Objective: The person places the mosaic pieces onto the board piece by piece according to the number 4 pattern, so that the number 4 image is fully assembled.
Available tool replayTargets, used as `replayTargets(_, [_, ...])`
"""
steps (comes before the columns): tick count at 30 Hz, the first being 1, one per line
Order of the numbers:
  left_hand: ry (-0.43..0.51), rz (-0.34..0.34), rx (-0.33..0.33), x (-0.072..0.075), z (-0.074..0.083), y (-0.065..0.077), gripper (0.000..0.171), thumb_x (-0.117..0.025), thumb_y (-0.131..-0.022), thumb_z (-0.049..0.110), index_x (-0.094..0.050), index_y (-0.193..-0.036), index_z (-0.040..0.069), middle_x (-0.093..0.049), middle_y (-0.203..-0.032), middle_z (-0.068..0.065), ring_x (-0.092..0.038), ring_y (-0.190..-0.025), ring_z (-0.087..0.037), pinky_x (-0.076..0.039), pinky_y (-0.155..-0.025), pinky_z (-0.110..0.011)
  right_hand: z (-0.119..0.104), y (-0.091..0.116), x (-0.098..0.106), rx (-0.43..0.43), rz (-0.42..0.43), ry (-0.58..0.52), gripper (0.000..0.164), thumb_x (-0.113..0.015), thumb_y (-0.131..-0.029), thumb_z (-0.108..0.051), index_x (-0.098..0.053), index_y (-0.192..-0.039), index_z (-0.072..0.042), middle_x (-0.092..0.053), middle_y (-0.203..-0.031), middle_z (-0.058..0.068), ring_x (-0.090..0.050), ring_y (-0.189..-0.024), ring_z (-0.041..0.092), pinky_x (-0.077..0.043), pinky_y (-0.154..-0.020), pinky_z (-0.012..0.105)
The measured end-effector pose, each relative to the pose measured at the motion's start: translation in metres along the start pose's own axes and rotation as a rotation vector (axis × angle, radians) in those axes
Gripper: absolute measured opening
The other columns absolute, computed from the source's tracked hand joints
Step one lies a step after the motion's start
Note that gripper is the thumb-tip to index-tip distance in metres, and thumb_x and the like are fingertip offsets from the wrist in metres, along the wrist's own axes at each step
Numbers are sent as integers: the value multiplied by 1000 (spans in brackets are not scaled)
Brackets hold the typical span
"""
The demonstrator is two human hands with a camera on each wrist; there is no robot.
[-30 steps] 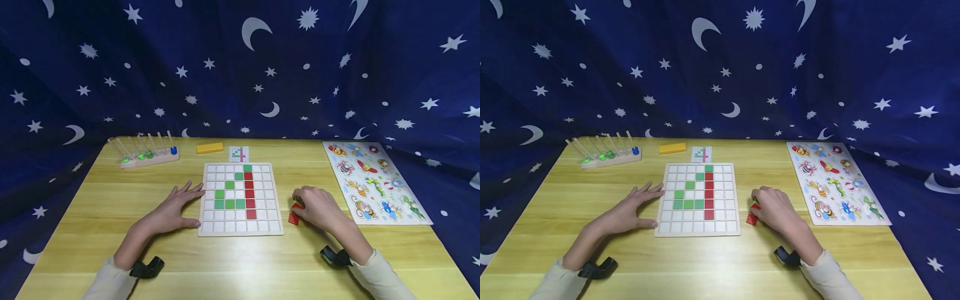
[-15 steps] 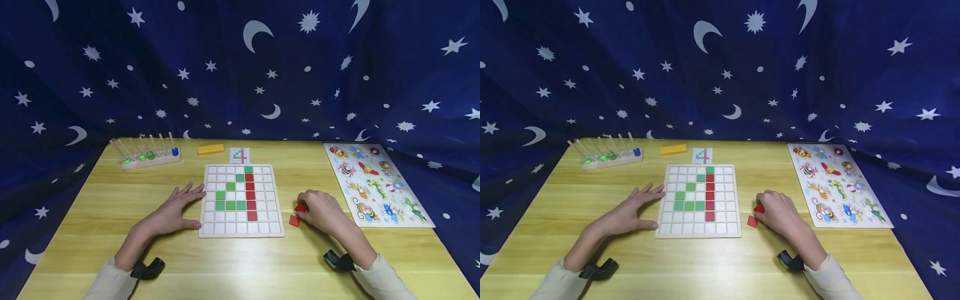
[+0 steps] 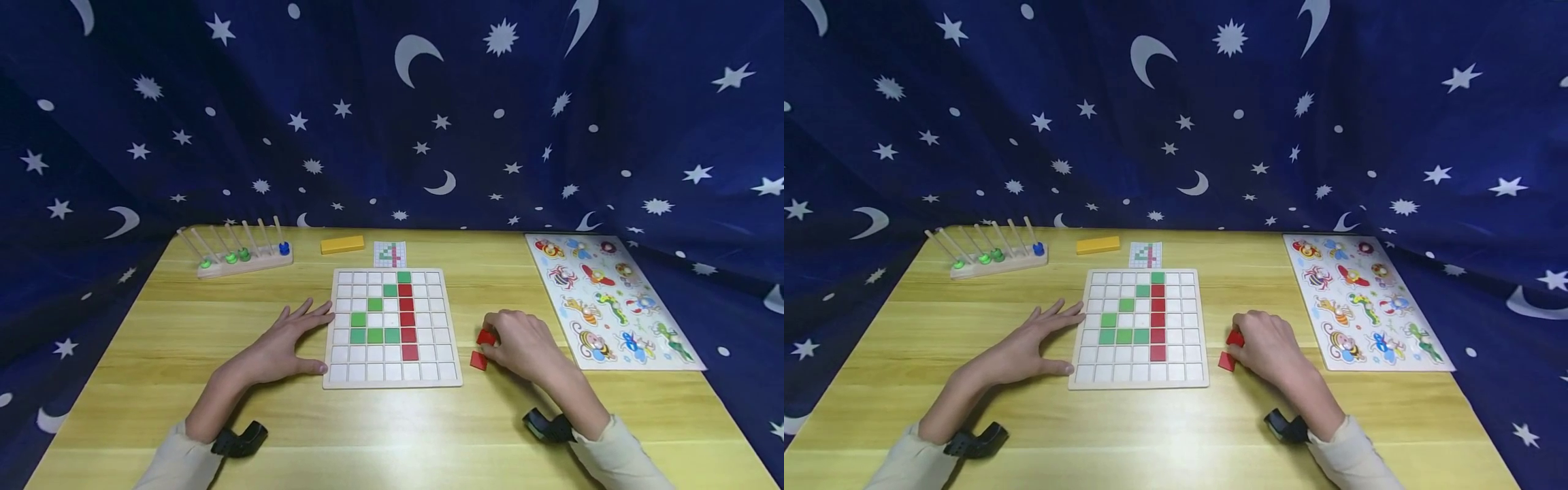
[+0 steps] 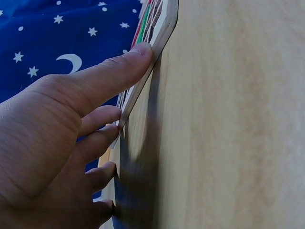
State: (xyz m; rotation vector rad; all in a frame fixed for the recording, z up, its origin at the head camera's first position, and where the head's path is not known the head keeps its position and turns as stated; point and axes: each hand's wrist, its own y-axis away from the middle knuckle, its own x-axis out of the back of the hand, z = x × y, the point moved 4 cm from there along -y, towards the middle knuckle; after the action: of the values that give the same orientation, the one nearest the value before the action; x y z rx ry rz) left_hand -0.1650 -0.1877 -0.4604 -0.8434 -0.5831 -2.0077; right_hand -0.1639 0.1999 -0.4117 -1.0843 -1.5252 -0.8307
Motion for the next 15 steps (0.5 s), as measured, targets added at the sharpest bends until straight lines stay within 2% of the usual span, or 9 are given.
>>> replayTargets(7, [3,-1,-1,-1,-2,0,91,-87,-76,40,-44,-152,14,-26,-163,2,-7,-152,-32,3,-118,-60,-23,-3,-1,88,43,-16,14,-80,-74,-14,-69,-83,-15,-51,-70,-6,-43,-54,9,-37,-47,27])
replayTargets(15, [3,-8,1,-1,-2,-1,91,-86,-76,41,-44,-152,14,-25,-163,2,-6,-152,-31,3,-119,-59,-56,-3,-7,219,-16,-64,21,-82,-76,-13,-73,-95,-10,-56,-81,-4,-44,-59,8,-39,-52,23])
